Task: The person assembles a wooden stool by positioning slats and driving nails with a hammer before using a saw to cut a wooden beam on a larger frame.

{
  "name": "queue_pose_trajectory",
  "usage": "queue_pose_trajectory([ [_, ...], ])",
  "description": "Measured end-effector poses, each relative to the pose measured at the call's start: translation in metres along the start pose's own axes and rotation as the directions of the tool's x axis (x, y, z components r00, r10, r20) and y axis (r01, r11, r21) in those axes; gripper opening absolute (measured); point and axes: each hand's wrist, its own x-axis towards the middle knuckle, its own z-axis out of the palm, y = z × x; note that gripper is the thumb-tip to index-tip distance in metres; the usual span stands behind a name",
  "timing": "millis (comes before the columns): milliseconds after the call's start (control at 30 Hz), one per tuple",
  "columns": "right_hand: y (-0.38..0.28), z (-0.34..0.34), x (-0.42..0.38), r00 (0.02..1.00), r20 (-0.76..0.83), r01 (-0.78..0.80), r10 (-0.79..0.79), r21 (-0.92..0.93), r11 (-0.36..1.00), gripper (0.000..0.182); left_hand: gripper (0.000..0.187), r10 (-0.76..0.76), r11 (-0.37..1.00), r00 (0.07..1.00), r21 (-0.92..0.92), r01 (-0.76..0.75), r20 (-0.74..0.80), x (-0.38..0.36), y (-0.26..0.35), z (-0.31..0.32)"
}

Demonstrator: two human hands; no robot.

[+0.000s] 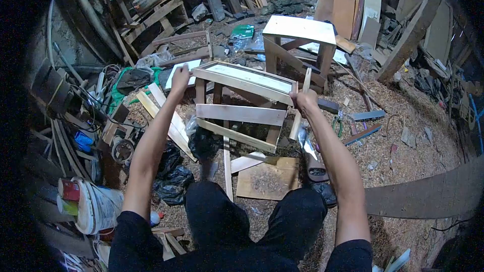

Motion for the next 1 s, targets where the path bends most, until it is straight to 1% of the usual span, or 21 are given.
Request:
queue_pose_trajectory([
  [33,0.01,-0.001,0.013,0.999,0.051,-0.003,0.005,-0.05,0.999,0.04,0.058,-0.142,0.99,0.99,0.002,0.142,0.009,0.02,-0.046,0.009],
  [67,0.007,0.0,0.007,0.999,0.046,-0.007,0.01,-0.053,0.999,0.04,0.064,-0.282,0.959,0.959,0.003,0.282,0.024,0.029,-0.071,0.018],
  [133,-0.005,0.0,-0.015,0.999,0.007,-0.042,0.041,0.091,0.995,0.017,0.08,-0.45,0.867,0.843,-0.082,0.491,0.295,0.013,-0.077,0.032],
  [167,0.009,0.002,-0.006,1.0,-0.014,0.01,-0.008,0.116,0.993,0.019,0.092,-0.273,0.878,0.92,-0.318,0.358,0.281,-0.023,-0.058,0.037],
  [200,-0.005,-0.001,-0.023,1.0,0.008,-0.025,0.024,0.166,0.986,0.018,0.092,-0.278,0.875,0.912,-0.313,0.37,0.301,-0.03,-0.056,0.042],
  [267,0.006,0.002,-0.012,0.998,-0.064,0.004,-0.001,0.035,0.999,0.022,0.098,-0.323,0.875,0.875,-0.238,0.421,0.36,-0.035,-0.058,0.049],
  [333,0.009,-0.007,-0.008,0.997,-0.076,0.029,-0.028,0.015,0.999,0.027,0.097,-0.299,0.873,0.851,-0.235,0.426,0.432,-0.034,-0.052,0.043],
  [400,0.003,-0.019,0.001,0.983,-0.182,-0.009,-0.007,-0.091,0.996,0.026,0.093,-0.161,0.907,0.883,-0.287,0.309,0.442,-0.038,-0.035,0.043],
  [467,-0.035,-0.028,-0.031,0.925,-0.336,0.02,-0.178,-0.424,0.906,0.035,0.078,-0.121,0.983,0.923,-0.086,0.163,0.366,-0.042,-0.003,0.043],
  [500,-0.037,-0.033,-0.03,0.897,-0.329,0.139,-0.294,-0.422,0.896,0.038,0.069,-0.019,0.987,0.926,-0.139,0.077,0.378,-0.048,0.015,0.043],
  [533,-0.049,-0.032,-0.04,0.85,-0.366,0.162,-0.378,-0.502,0.849,0.033,0.06,0.087,0.981,0.919,-0.194,-0.012,0.385,-0.054,0.034,0.045],
  [567,-0.061,-0.029,-0.05,0.825,-0.371,0.221,-0.426,-0.481,0.848,0.032,0.055,0.295,0.953,0.905,-0.168,-0.254,0.305,-0.059,0.055,0.048],
  [600,-0.069,-0.022,-0.06,0.798,-0.379,0.279,-0.469,-0.458,0.844,0.032,0.05,0.494,0.869,0.836,-0.119,-0.48,0.237,-0.066,0.076,0.05],
  [633,-0.075,-0.015,-0.066,0.801,-0.372,0.285,-0.469,-0.453,0.845,0.032,0.049,0.408,0.913,0.852,-0.167,-0.373,0.327,-0.074,0.105,0.047],
  [667,-0.08,-0.009,-0.072,0.807,-0.313,0.345,-0.5,-0.437,0.831,0.034,0.049,0.328,0.943,0.847,-0.207,-0.262,0.419,-0.079,0.128,0.049],
  [733,-0.088,0.003,-0.08,0.823,-0.197,0.441,-0.533,-0.371,0.817,0.034,0.044,0.313,0.95,0.779,-0.193,-0.246,0.544,-0.072,0.154,0.075],
  [800,-0.092,0.012,-0.088,0.868,-0.107,0.411,-0.485,-0.395,0.822,0.035,0.042,0.335,0.937,0.721,-0.137,-0.32,0.607,-0.084,0.186,0.089],
  [867,-0.095,0.01,-0.091,0.883,-0.167,0.406,-0.439,-0.2,0.892,0.039,0.032,0.283,0.958,0.681,-0.235,-0.165,0.676,-0.09,0.198,0.117],
  [900,-0.099,0.003,-0.091,0.914,-0.141,0.365,-0.38,-0.124,0.923,0.043,0.028,0.3,0.952,0.617,-0.263,-0.153,0.727,-0.095,0.208,0.116],
  [933,-0.096,0.0,-0.083,0.898,-0.168,0.404,-0.406,-0.049,0.914,0.042,0.025,0.32,0.946,0.55,-0.289,-0.144,0.772,-0.101,0.216,0.118],
  [1000,-0.085,-0.019,-0.079,0.879,-0.227,0.42,-0.42,-0.053,0.906,0.047,0.024,0.424,0.905,0.411,-0.391,-0.165,0.807,-0.109,0.216,0.127],
])
